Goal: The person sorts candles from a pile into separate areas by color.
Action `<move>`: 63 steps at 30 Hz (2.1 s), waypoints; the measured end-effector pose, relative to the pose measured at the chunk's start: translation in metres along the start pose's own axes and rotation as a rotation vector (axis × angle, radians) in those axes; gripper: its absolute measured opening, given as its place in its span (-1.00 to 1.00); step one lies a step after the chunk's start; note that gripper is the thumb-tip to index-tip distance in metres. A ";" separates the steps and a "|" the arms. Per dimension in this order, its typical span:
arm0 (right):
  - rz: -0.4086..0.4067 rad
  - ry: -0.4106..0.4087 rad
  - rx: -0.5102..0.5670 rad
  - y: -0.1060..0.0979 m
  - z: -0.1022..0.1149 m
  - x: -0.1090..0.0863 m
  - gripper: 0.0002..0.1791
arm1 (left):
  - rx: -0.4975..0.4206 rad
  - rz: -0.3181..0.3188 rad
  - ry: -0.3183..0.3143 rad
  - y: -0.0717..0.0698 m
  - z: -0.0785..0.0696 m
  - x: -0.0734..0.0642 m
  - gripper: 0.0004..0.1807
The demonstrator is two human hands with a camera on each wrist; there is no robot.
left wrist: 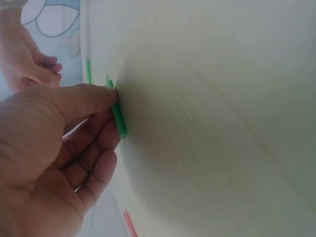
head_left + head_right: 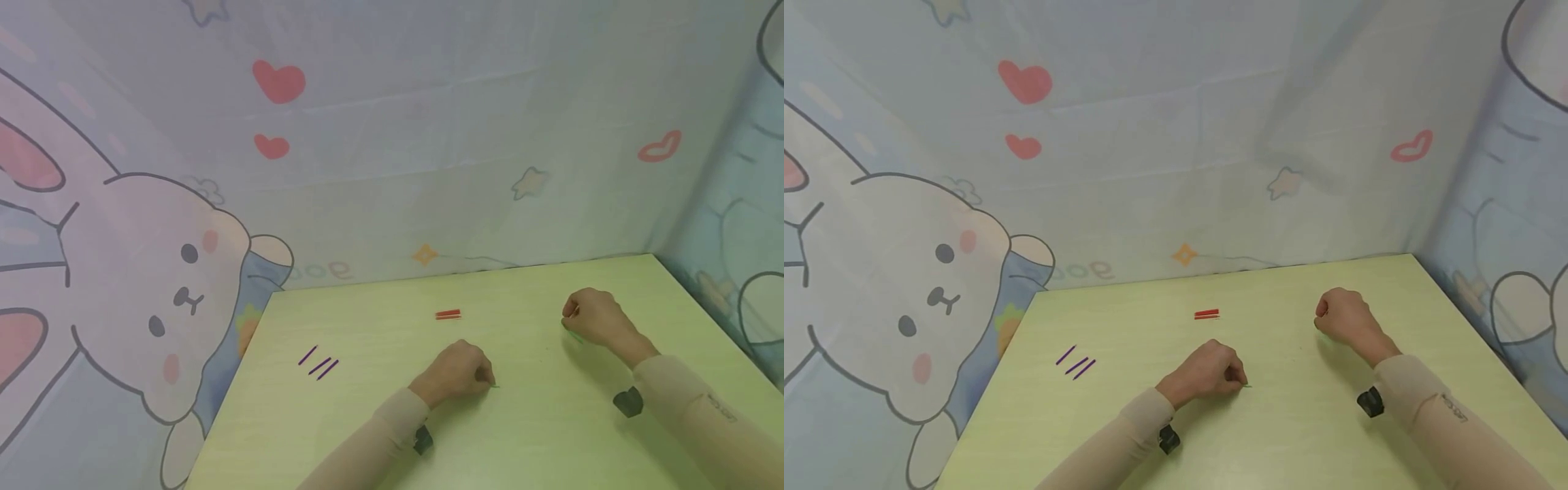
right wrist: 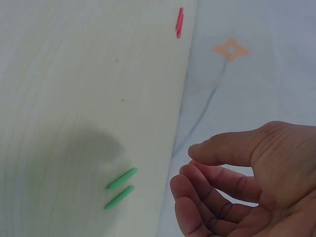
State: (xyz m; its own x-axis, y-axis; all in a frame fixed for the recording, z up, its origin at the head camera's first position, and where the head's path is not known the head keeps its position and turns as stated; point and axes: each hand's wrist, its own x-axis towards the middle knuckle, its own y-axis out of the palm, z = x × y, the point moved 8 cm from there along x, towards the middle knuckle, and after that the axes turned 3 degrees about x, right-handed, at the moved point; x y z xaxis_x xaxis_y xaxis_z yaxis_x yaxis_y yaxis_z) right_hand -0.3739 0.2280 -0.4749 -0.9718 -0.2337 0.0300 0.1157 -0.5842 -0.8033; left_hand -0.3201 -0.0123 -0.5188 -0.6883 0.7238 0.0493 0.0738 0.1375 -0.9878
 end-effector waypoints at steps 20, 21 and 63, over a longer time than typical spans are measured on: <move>-0.062 -0.131 0.027 0.004 0.063 -0.023 -0.96 | -0.004 0.000 0.001 -0.001 0.000 0.000 -0.93; -0.058 -0.137 0.028 0.006 0.064 -0.024 -0.97 | -0.003 -0.002 0.000 -0.001 0.000 -0.001 -0.93; 0.097 -0.317 0.109 0.080 0.114 -0.080 -0.84 | -0.070 0.043 -0.004 -0.001 -0.001 0.001 -0.93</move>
State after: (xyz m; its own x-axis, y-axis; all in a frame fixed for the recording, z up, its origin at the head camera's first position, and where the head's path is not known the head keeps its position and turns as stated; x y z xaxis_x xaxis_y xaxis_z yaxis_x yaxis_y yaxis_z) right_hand -0.2635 0.1115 -0.4741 -0.8450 -0.5121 0.1542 0.2418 -0.6230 -0.7439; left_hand -0.3201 -0.0112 -0.5180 -0.6862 0.7274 0.0061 0.1540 0.1535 -0.9761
